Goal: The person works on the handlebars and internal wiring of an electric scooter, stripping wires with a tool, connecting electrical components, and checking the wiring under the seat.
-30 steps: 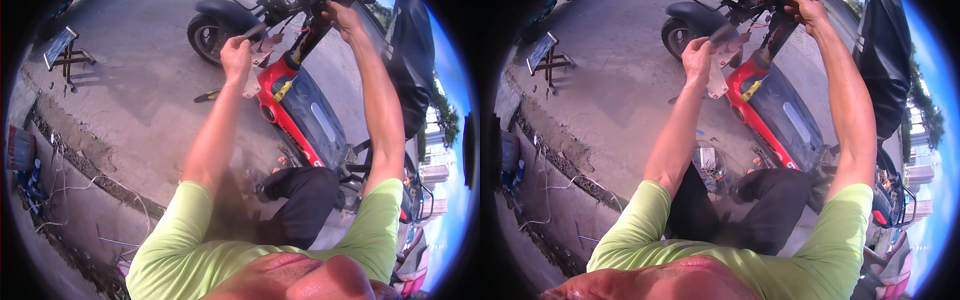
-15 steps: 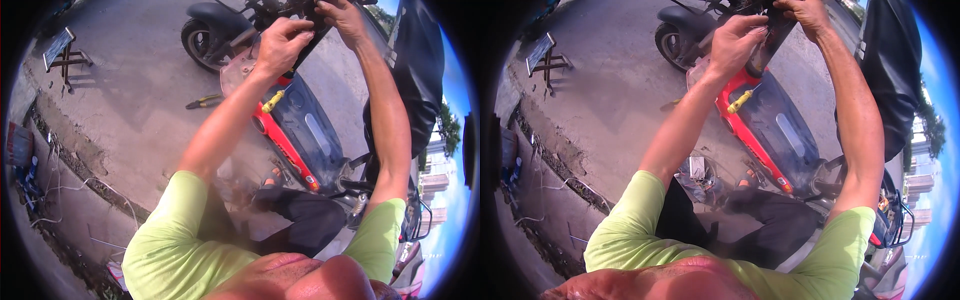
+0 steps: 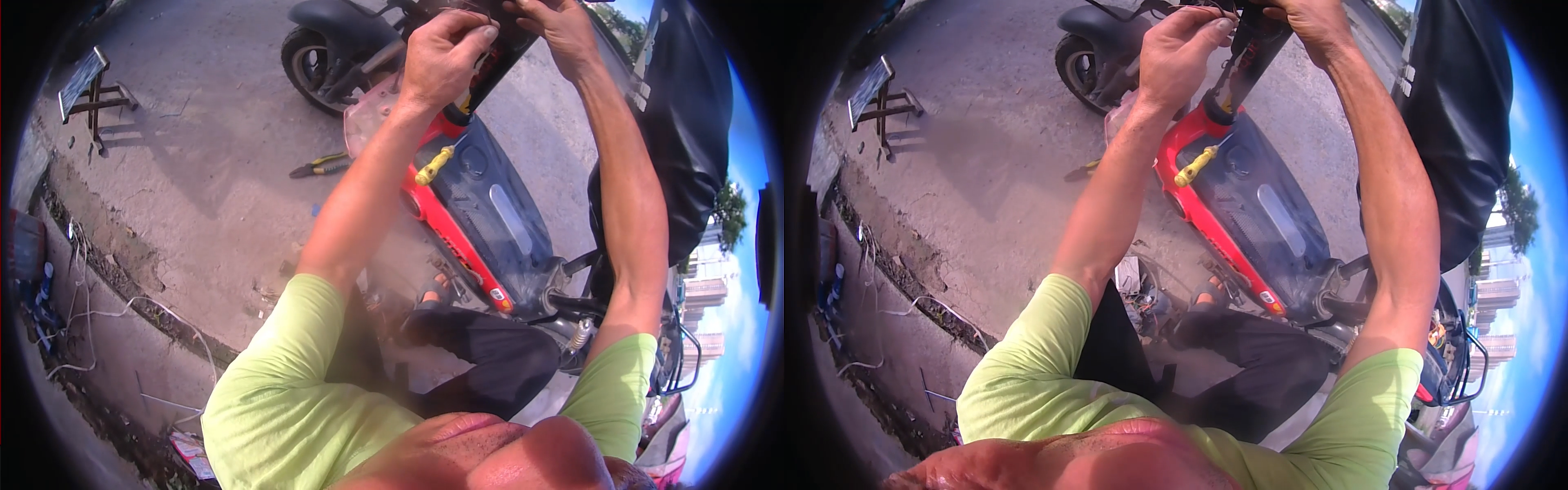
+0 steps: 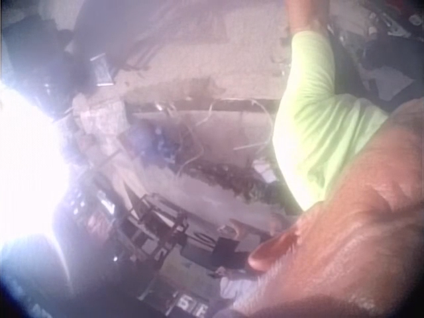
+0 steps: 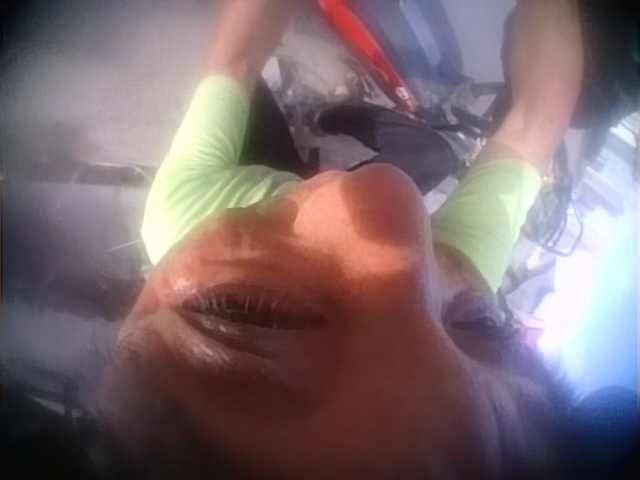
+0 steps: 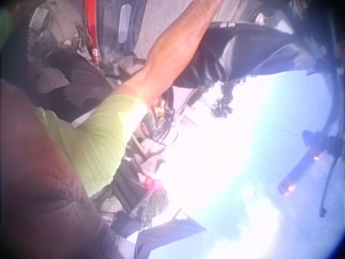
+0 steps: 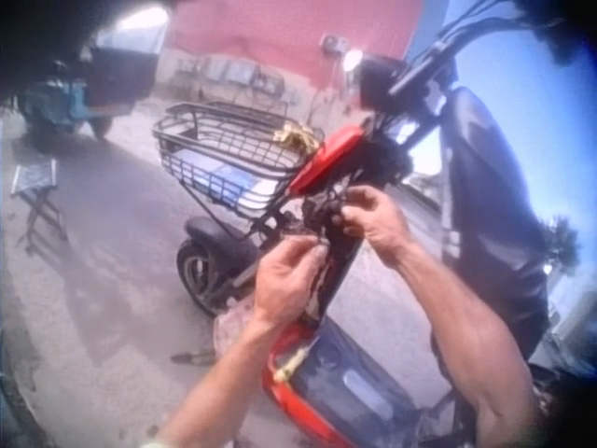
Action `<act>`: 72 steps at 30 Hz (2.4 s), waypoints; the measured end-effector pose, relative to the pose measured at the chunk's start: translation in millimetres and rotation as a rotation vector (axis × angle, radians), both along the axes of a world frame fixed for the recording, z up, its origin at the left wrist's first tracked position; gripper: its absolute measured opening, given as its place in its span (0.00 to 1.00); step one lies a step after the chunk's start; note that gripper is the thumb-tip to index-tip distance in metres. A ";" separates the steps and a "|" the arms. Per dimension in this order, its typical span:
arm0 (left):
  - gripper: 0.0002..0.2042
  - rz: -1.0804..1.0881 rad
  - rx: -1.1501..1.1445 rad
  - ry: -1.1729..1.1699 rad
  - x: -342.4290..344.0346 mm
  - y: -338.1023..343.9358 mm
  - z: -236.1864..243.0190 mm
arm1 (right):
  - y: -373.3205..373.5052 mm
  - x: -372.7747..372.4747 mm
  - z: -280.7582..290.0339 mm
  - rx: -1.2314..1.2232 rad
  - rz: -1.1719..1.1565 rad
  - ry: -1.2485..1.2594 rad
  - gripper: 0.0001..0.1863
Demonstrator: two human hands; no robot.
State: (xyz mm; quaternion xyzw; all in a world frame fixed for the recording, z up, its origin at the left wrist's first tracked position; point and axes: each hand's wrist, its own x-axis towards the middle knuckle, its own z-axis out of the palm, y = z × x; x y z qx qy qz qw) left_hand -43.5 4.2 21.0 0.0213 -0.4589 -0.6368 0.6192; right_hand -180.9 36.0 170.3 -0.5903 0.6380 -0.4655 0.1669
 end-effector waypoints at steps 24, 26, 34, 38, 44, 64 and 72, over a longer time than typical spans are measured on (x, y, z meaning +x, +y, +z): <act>0.10 -0.211 0.283 0.308 -41.0 -23.8 -2.8 | 2.0 10.8 -5.9 0.029 -0.023 -0.092 0.17; 0.10 -0.230 0.275 0.357 -46.2 -24.1 -2.8 | 1.5 10.7 -5.8 0.032 -0.010 -0.099 0.17; 0.11 -0.343 0.221 0.492 -44.3 -6.4 7.5 | 2.0 7.0 -8.7 0.015 0.034 -0.147 0.15; 0.10 -0.287 0.186 0.494 -48.2 -11.8 3.2 | 2.7 8.3 -9.1 0.017 0.020 -0.157 0.15; 0.07 -0.225 0.258 0.400 -50.4 -17.3 2.6 | 3.6 4.1 -11.0 0.017 0.012 -0.158 0.16; 0.11 -0.018 0.185 0.227 -44.7 -9.9 6.9 | 0.4 -3.4 -15.2 0.023 0.032 -0.213 0.12; 0.09 -0.052 0.223 0.236 -44.5 -10.0 4.8 | 1.5 0.7 -15.7 0.015 0.001 -0.215 0.11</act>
